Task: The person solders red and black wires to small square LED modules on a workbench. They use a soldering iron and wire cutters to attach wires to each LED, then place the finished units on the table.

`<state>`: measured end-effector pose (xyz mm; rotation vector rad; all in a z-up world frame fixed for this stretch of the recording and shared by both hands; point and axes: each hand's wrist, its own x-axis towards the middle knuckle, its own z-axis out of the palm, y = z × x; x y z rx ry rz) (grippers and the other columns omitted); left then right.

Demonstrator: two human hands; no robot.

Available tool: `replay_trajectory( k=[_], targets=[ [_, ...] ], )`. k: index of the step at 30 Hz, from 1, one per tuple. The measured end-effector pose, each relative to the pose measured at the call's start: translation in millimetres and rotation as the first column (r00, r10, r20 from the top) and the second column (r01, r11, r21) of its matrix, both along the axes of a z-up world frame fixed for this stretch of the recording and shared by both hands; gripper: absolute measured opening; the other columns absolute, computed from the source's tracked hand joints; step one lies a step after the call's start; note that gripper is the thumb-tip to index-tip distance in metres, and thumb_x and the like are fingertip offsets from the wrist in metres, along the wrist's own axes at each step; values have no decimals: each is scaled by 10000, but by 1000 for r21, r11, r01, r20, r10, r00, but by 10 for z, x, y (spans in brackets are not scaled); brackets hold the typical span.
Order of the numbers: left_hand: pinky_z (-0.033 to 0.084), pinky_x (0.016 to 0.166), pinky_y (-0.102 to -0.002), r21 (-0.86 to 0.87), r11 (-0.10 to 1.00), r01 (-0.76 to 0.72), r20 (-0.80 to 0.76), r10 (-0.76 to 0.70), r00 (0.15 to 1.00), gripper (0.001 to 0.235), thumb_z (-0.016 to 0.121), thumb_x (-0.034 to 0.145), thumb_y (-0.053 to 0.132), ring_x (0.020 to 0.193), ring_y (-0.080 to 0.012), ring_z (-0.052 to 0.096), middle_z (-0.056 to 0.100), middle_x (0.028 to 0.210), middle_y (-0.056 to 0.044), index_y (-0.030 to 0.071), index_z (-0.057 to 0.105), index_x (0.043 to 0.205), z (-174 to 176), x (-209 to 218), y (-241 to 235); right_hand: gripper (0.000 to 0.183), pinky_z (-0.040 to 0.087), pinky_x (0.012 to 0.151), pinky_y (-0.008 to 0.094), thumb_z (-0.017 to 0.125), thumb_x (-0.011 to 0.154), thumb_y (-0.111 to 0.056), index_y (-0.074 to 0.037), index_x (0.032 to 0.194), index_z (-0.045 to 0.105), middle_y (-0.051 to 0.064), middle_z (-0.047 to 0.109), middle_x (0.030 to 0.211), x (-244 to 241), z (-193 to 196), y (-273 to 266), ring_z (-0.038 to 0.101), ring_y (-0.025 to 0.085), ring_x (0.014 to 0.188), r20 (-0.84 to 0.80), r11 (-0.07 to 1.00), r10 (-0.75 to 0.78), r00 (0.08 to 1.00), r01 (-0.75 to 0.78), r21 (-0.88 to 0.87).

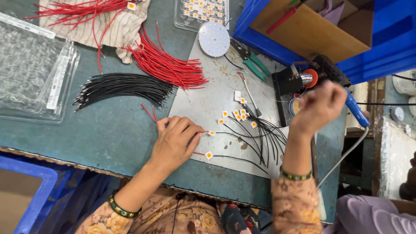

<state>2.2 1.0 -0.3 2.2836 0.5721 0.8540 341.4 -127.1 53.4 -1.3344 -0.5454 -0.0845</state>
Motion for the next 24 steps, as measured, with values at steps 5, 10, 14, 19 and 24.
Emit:
replay_trajectory(
  k=[5, 10, 14, 19, 24],
  targets=[
    [325, 927, -454, -2, 1000, 8, 11, -8, 1000, 88, 718, 908, 183, 955, -205, 562, 592, 920, 22, 179, 708, 995, -8, -13, -7, 368, 583, 694, 305, 766, 1063, -335, 20, 1017, 677, 105, 727, 853, 400, 248, 1004, 729, 150, 738, 423, 754, 209, 881, 130, -644],
    [335, 939, -454, -7, 1000, -15, 38, 15, 999, 85, 720, 894, 171, 959, -202, 569, 589, 920, 17, 174, 700, 976, -3, -5, -2, 481, 582, 739, 388, 791, 954, -495, -17, 908, 769, 186, 750, 763, 948, 94, 1558, 736, 269, 713, 453, 493, 198, 869, 311, -813],
    [335, 955, -463, 17, 1000, -13, 61, 12, 998, 86, 714, 905, 170, 966, -211, 571, 589, 938, 8, 165, 693, 989, -35, -4, 3, 242, 577, 680, 462, 726, 931, -220, 14, 992, 743, 222, 731, 837, 1221, -50, 1677, 723, 384, 788, 782, 669, 234, 578, 487, -561],
    [326, 966, -459, -11, 1000, -16, 78, 17, 997, 105, 697, 923, 156, 975, -213, 575, 586, 956, 3, 166, 695, 1027, -86, -21, -2, 170, 538, 712, 391, 584, 1136, -139, 15, 1157, 653, 158, 664, 910, 1077, 82, 1353, 656, 253, 757, 697, 874, 58, 714, 301, -381],
    [316, 959, -444, -79, 997, 13, 126, -3, 992, 75, 719, 924, 208, 932, -183, 579, 584, 921, 32, 197, 717, 999, -37, -32, -2, 209, 511, 824, 333, 574, 1183, -230, -39, 1162, 658, 103, 572, 1158, 307, 436, 729, 597, 176, 1000, 444, 959, 200, 873, -82, -271]
  ],
)
